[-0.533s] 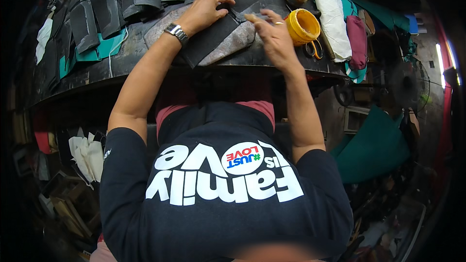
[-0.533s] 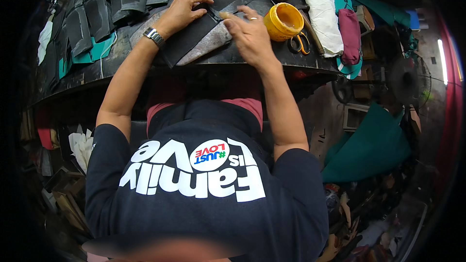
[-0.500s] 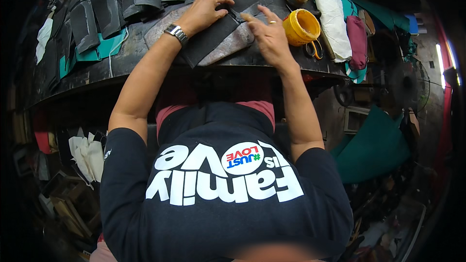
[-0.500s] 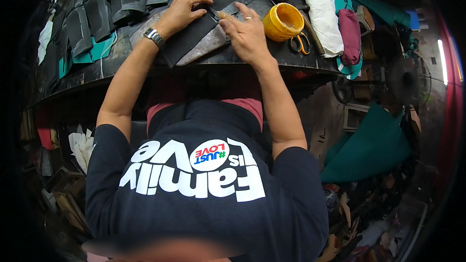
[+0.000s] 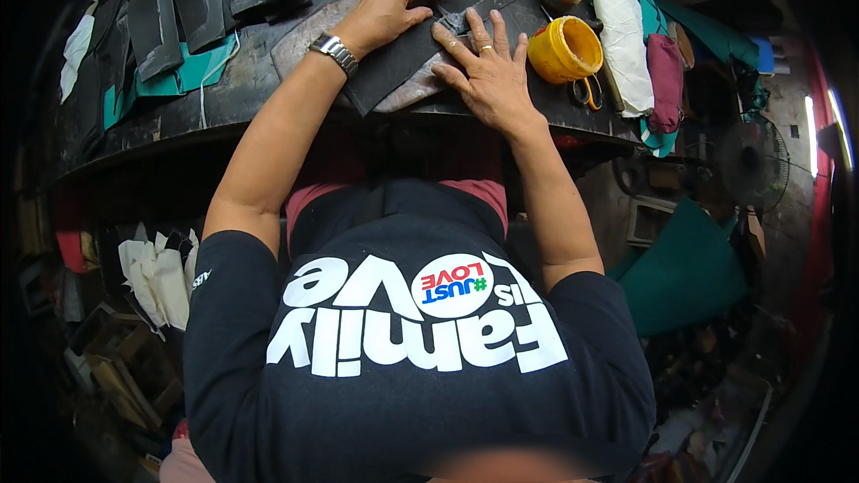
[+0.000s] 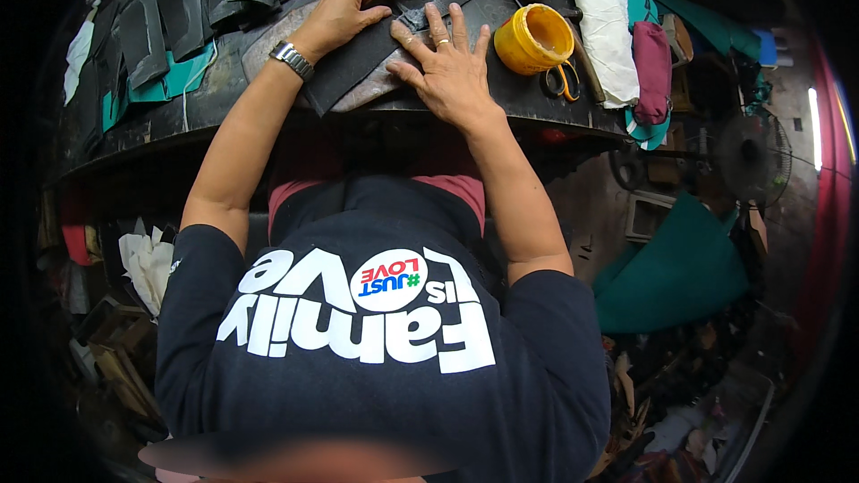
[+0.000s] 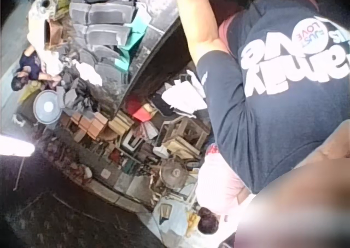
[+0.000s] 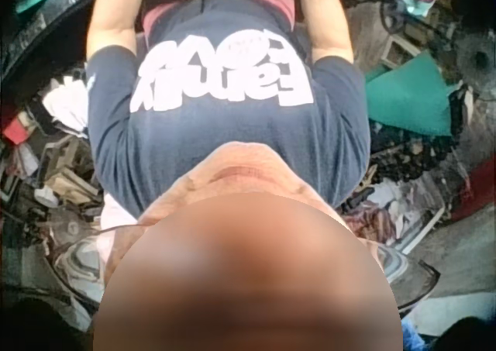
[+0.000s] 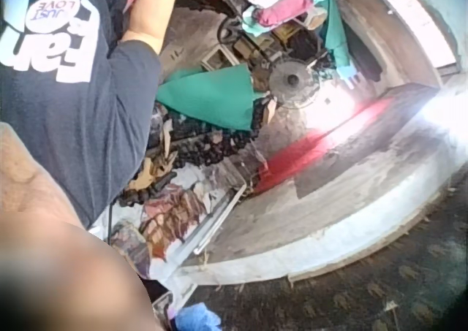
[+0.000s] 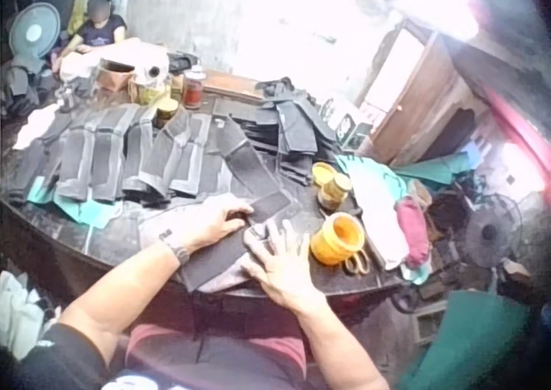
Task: The person assembles sandals by applying adhesive from a yellow tub to black rubber straps and pressing them onto a sole. The person repeatedly picks up straps, applies glue, and attaches them to the sole, then folds and presses the edges to secure the bond.
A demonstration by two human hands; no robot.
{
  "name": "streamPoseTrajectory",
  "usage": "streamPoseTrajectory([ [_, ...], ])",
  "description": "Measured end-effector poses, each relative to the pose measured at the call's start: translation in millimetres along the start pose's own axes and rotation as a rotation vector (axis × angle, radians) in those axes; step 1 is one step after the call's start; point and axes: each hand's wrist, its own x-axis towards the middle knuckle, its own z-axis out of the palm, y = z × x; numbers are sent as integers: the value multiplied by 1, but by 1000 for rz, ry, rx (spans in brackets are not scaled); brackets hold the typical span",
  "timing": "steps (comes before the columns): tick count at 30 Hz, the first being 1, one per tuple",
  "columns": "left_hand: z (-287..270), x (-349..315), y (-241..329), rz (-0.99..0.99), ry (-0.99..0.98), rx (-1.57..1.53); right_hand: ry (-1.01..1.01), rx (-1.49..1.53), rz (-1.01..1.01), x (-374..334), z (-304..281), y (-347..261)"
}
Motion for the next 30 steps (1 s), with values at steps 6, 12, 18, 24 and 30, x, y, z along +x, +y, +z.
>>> streamPoseTrajectory([
  [6,1,-2,1,-1,10,12,20,39,-85,-17,-5,-37],
  [12,1,-1,-1,47,10,102,5,283,-281,-36,-18,-90],
  [18,-2,-1,3,28,-31,96,123,732,-162,-26,-54,-39],
  [24,-3,-2,5,9,-60,74,232,-146,-123,-3,-28,2],
  [30,0,-2,2,40,-21,89,121,-164,-168,-18,-20,-21],
])
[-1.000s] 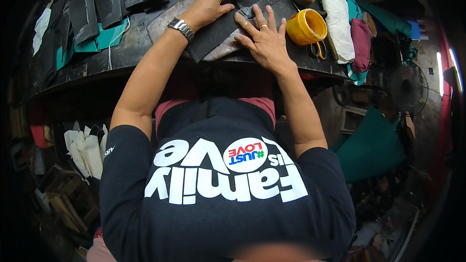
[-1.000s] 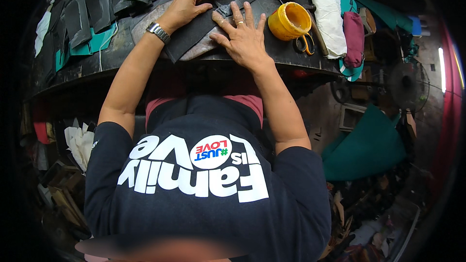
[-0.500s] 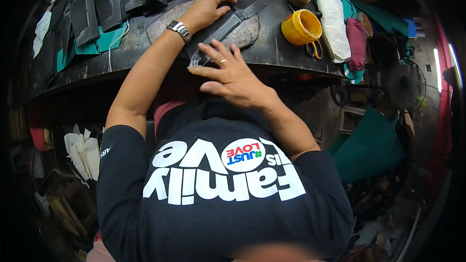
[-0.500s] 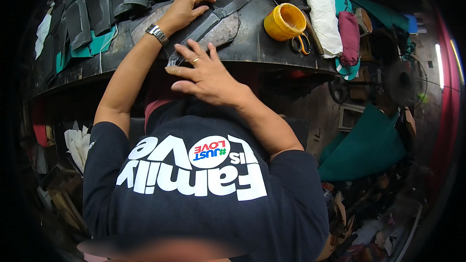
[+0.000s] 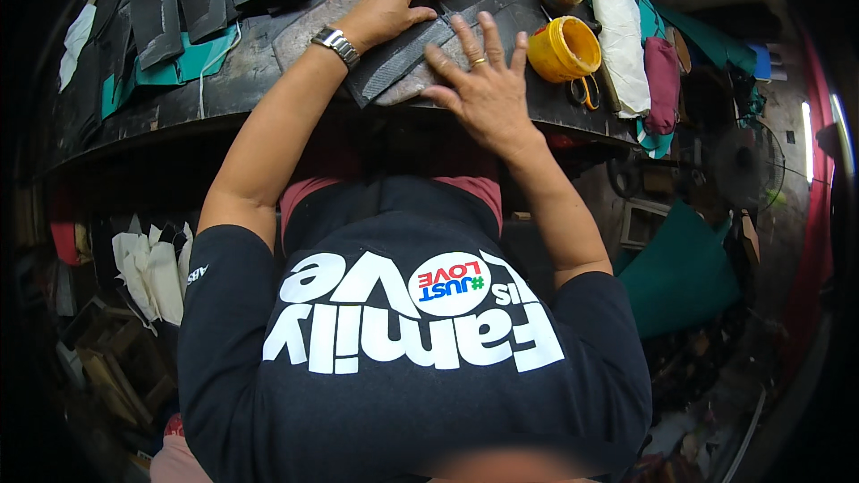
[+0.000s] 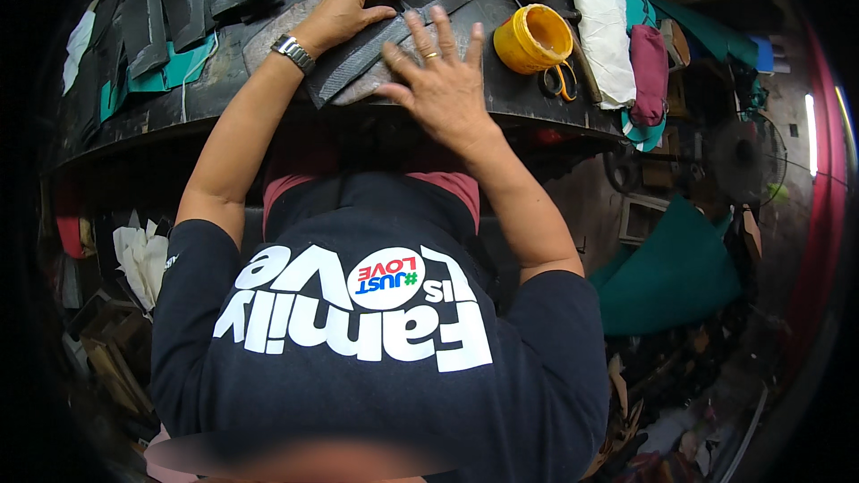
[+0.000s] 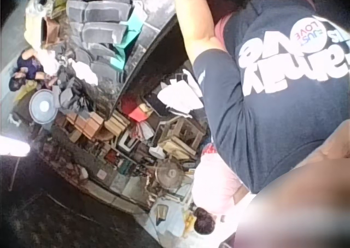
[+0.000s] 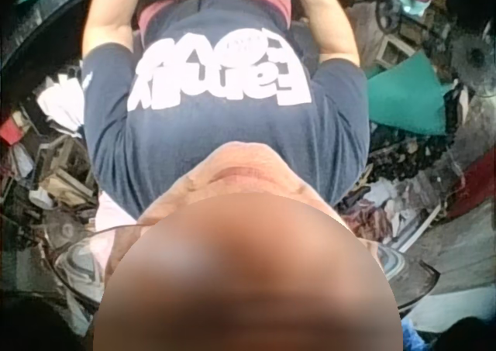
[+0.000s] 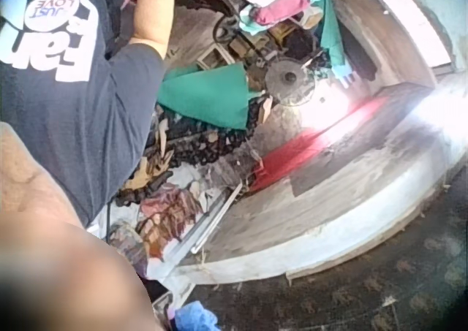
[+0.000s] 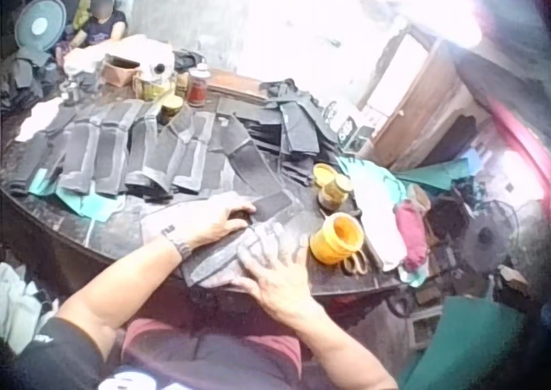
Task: The person assembles sandals by applying adhesive from a yellow tub to black rubber straps and pressing them onto a sole. The person repeatedly picks up straps, applies glue, and attaches them to the sole, then folds and presses the edges to secure the bond.
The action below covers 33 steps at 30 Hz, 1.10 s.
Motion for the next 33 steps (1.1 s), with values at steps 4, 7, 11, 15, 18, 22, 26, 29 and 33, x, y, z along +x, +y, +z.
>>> streamPoseTrajectory([
  [4,2,-1,-1,-23,-13,17,24,278,-177,-7,-22,-41],
  [7,-1,1,1,-37,-43,18,18,515,-126,-10,-43,-37],
  [11,-15,7,11,-35,-216,-63,227,683,153,-10,-71,32],
  [15,-28,18,28,98,-289,-221,16,359,427,-8,-85,111],
  [18,-24,20,38,158,137,-175,-304,146,332,-7,-75,140],
  [22,-21,29,26,438,296,319,-446,-104,183,-4,-56,151],
  [26,-18,15,16,220,222,235,-519,-163,232,4,-49,153],
  [29,-22,9,17,95,91,143,-441,-195,235,5,-51,151],
  [33,-29,6,23,42,-4,135,-149,-250,253,-7,-68,147],
])
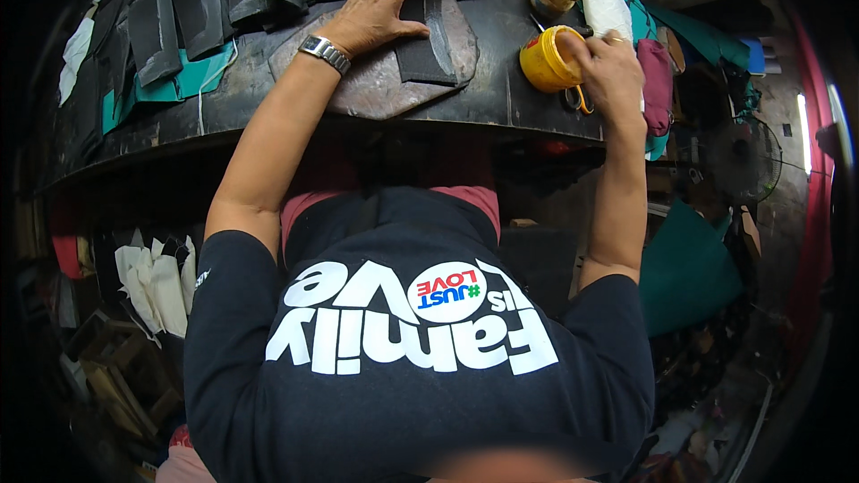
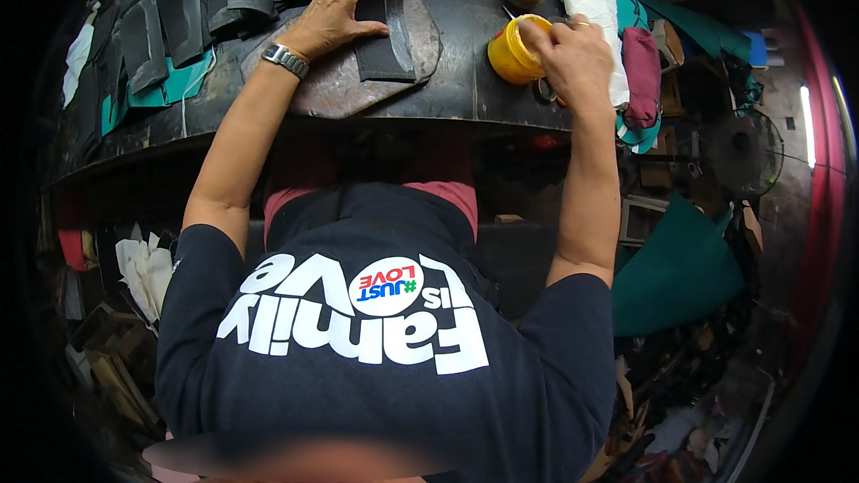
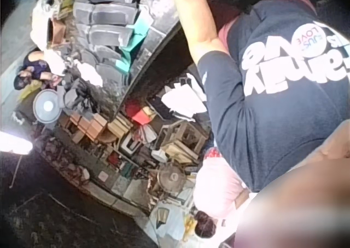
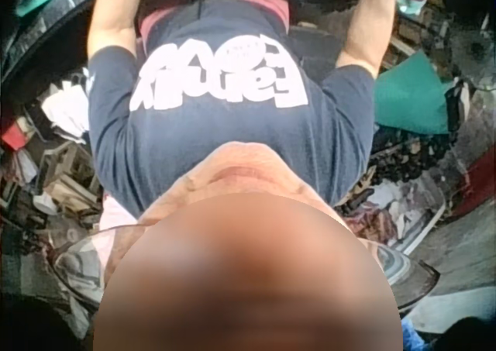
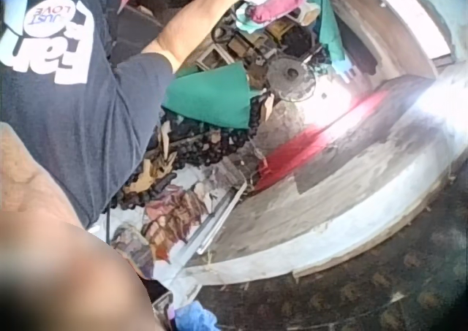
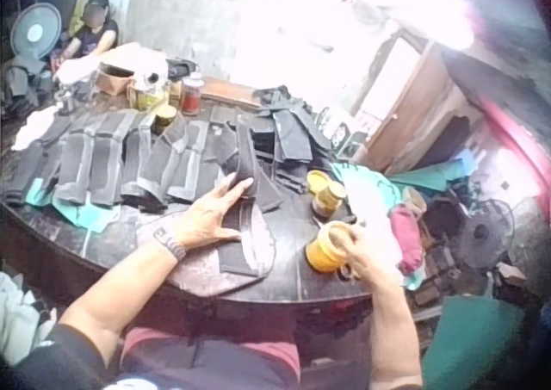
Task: The person assembles sandals by applying adhesive from a yellow tub to black rubber straps and pressing them onto a sole. The person repeatedly picks up straps, applies glue, and attaches them to the sole, then folds and presses the edges to secure the bond.
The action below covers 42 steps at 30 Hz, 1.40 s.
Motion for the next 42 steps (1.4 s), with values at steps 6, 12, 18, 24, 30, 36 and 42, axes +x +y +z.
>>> streamPoseTrajectory([
  [6,2,2,-6,6,34,23,-702,251,392,-30,-13,-17],
  [12,0,0,-6,-18,-8,-44,-141,1125,-64,-33,23,-93],
  [18,-2,-1,-2,-16,-41,-71,34,502,-152,-3,64,-132],
  [24,1,-1,-6,4,-18,-67,20,544,-233,6,70,-125],
  [30,2,-2,-5,11,1,-54,-29,476,-251,-29,53,-126],
  [36,3,-2,-5,7,7,-40,80,390,-93,-41,37,-176],
  [42,4,-3,-7,22,27,-17,114,464,-14,-26,32,-222],
])
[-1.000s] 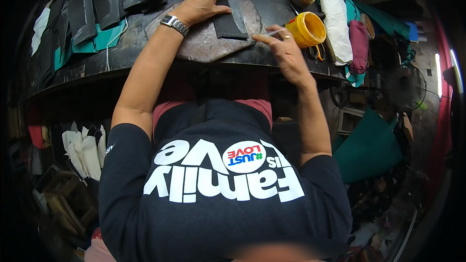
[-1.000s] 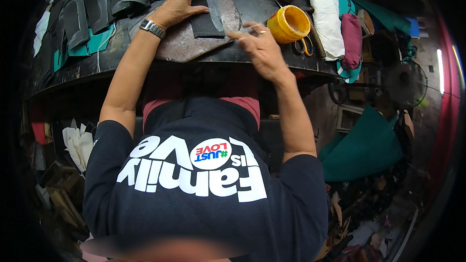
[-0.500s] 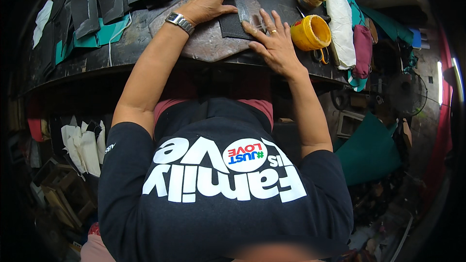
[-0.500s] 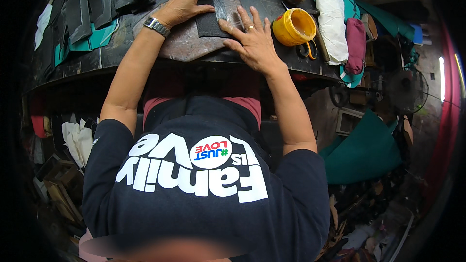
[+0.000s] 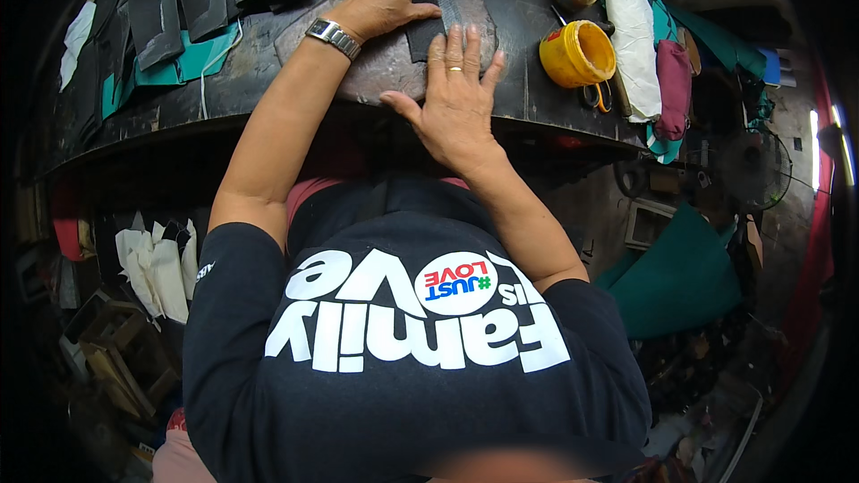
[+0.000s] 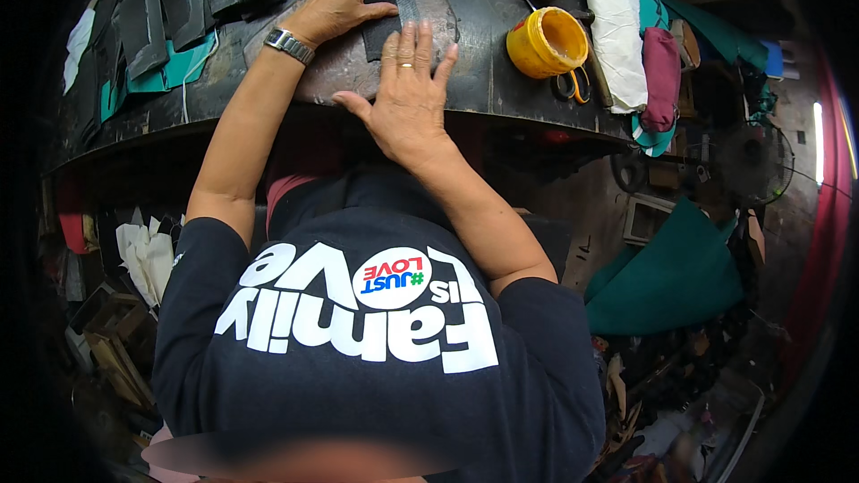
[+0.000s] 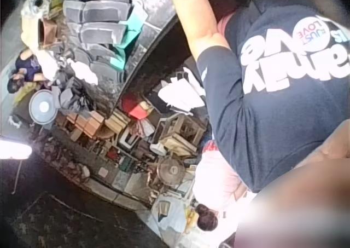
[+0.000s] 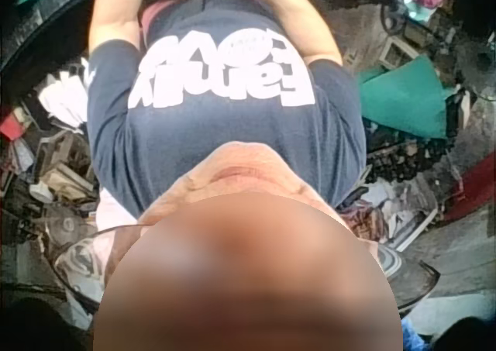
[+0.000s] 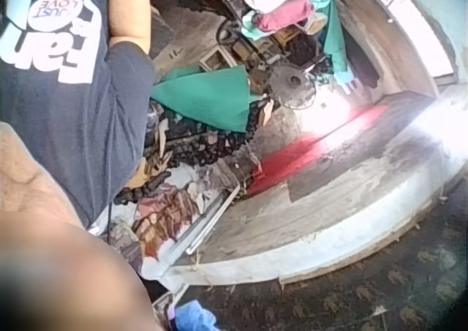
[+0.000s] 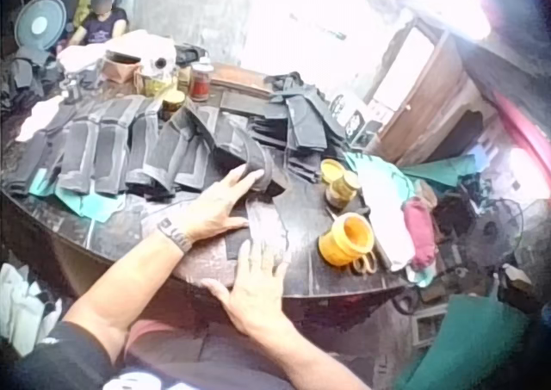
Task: The person assembles sandals by applying adhesive from a yellow tub to black rubber straps and pressing them onto a sole. The person repeatedly picks up straps, applies glue, and attaches them to the sole, then folds and presses the edges to secure the bond.
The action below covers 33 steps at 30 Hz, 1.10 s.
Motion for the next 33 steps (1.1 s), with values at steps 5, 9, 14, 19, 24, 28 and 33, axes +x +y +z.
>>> streamPoseTrajectory([
  [5,0,0,-1,-19,-2,-9,-35,79,-45,5,0,-14],
  [9,-1,-1,-2,-28,10,19,-164,247,-41,1,-18,-8],
  [14,-1,6,0,97,172,31,281,985,-22,-4,-41,24],
  [19,-13,17,18,232,481,-226,438,1157,233,26,-30,49],
  [24,-53,9,48,172,421,-462,441,784,60,75,-12,61],
  [28,-104,-24,73,16,549,-501,389,892,19,104,-6,62],
  [33,-188,-78,77,28,599,-538,300,851,-31,127,-1,47],
])
